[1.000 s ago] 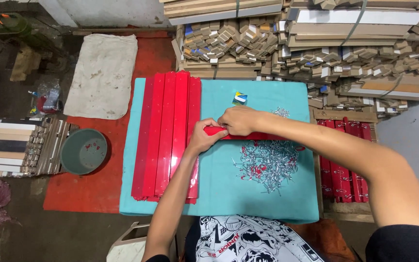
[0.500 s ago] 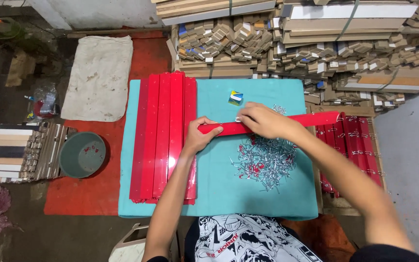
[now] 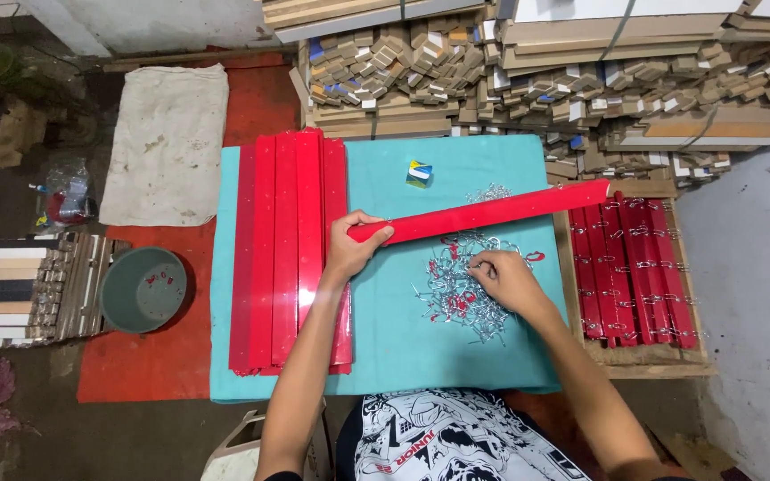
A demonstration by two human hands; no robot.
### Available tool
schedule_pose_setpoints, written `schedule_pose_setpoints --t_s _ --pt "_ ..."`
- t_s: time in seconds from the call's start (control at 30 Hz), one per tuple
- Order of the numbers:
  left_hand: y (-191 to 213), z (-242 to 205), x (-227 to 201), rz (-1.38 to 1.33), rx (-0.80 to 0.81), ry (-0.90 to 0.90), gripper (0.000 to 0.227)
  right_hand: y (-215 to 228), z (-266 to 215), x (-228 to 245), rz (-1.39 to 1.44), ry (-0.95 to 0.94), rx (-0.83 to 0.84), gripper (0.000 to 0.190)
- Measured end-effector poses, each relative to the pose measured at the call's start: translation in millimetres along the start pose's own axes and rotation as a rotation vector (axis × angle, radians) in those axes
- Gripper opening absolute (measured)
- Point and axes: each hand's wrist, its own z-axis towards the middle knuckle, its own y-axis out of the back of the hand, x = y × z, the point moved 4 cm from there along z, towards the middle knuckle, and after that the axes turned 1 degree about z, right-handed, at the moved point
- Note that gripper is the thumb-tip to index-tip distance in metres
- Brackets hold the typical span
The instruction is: The person picks a red wooden plank from a stack and places it on a turquoise work surface. They then insert several metal fasteners into pre-drilled holes along the plank, one at a time, using both hands to hold and align the plank while working.
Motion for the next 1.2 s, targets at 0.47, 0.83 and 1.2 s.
schedule_pose_setpoints --t_s 0.47,0.83,1.2 --pt "-0.2 -1.3 -5.0 -0.046 0.02 0.004 0.025 48.2 10.8 -87.8 1.238 -0.193 -0.441 0.008" --pt "17.1 4.9 -16.8 -0.024 0.032 -0.018 0.025 80.1 1.0 -69.7 1.422 -0.113 -0.575 0.018" --pt "10.7 -8.4 -90.9 1.185 0.012 -0.71 0.059 40.9 19.8 -37.5 1.591 -0.185 -0.605 0.018"
